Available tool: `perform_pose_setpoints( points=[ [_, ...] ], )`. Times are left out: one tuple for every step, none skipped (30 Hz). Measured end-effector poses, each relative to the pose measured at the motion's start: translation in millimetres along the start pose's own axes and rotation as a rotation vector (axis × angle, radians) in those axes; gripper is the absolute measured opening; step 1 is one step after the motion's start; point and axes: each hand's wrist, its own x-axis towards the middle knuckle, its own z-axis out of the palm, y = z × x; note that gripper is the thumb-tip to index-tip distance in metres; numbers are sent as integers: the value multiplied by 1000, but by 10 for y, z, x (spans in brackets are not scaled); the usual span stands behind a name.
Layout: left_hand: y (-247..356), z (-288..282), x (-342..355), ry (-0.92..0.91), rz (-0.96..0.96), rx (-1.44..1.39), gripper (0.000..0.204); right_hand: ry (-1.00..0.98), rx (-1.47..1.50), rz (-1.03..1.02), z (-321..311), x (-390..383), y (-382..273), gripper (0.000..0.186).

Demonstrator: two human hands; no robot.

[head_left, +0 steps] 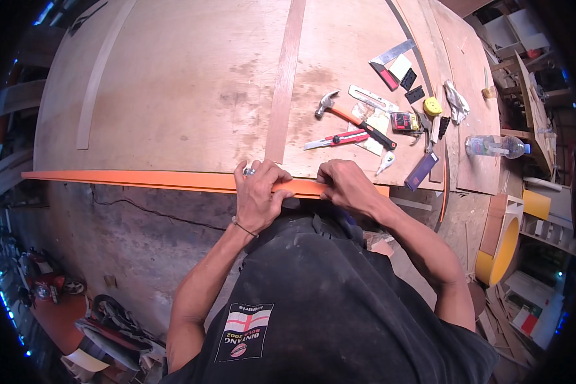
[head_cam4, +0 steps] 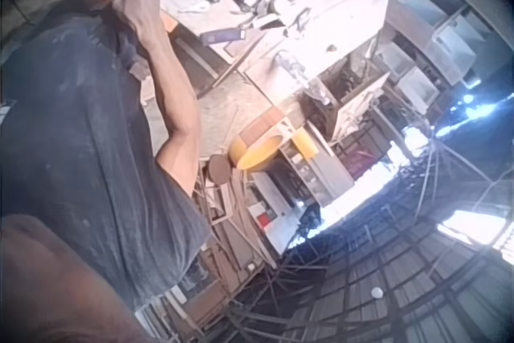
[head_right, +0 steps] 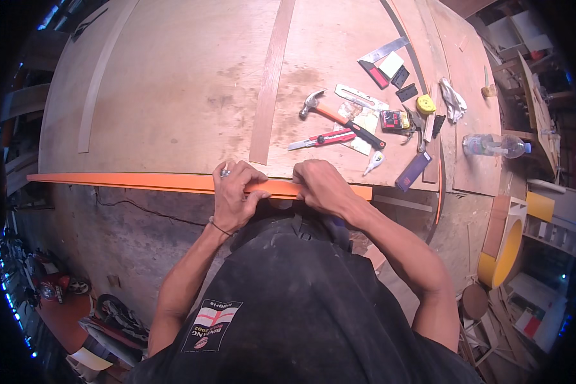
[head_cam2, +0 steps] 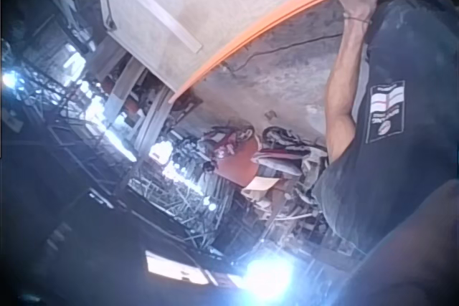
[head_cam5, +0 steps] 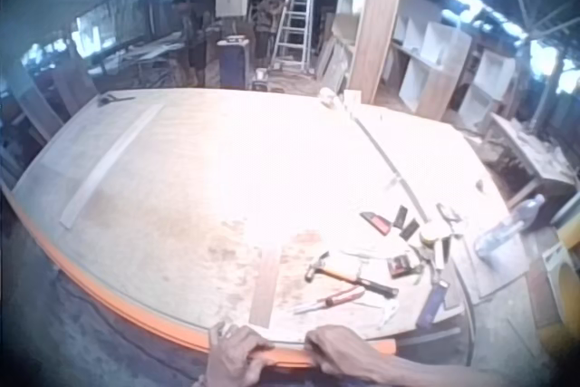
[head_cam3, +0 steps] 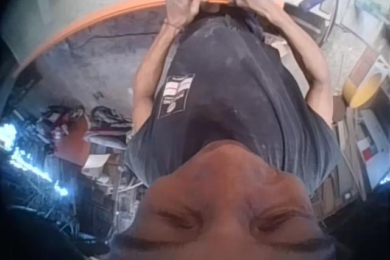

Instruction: The person applies an orange edge band to the side of a large wooden panel, hammering it into place and then trimming the excess material using a utility knife.

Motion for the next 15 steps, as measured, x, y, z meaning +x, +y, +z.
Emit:
perform_pose_setpoints(
  points=[
    [9, 0, 7, 9, 7, -5, 23, 2, 0, 0, 3, -8, -2, 28],
    [15, -1, 13, 18, 15, -9, 23, 19, 7, -7, 9, -23, -4, 24],
    [-5, 12, 5, 17, 18, -8, 23, 36, 14, -14, 16, -43, -10, 21],
    [-38, 22, -11, -18, 4, -24, 21, 33, 14, -10, 45, -59, -55, 21],
    [-66, 27, -27, -54, -8, -41, 19, 22, 4, -69, 88, -71, -131, 18],
    [-93, 25, -46, -56, -11, -45, 19, 12, -6, -127, 120, -76, -190, 16],
    [-87, 12, -40, -68, -17, -52, 20, 13, -8, -124, 139, -84, -208, 16],
    [-76, 4, -32, -81, -24, -59, 21, 53, 15, -128, 154, -92, -222, 17],
    [-58, 1, -19, -82, -22, -62, 21, 93, 38, -131, 156, -101, -227, 17],
    [-41, -23, -2, -71, -26, -66, 21, 85, 40, -112, 76, -80, -245, 18],
    [-34, -35, 7, -60, -31, -71, 21, 84, 37, -116, 0, -104, -275, 18],
    [-35, -36, 1, -54, -32, -69, 21, 117, 160, -61, -81, -145, -292, 17],
    [-32, -36, -13, -38, -6, -53, 21, 152, 284, -5, -146, -193, -273, 17],
    [-23, -35, -7, -22, 24, -41, 22, 164, 295, 67, -232, -237, -188, 17],
    [-19, -39, 3, -18, 28, -41, 22, 143, 382, 210, -322, -276, -81, 17]
  ],
)
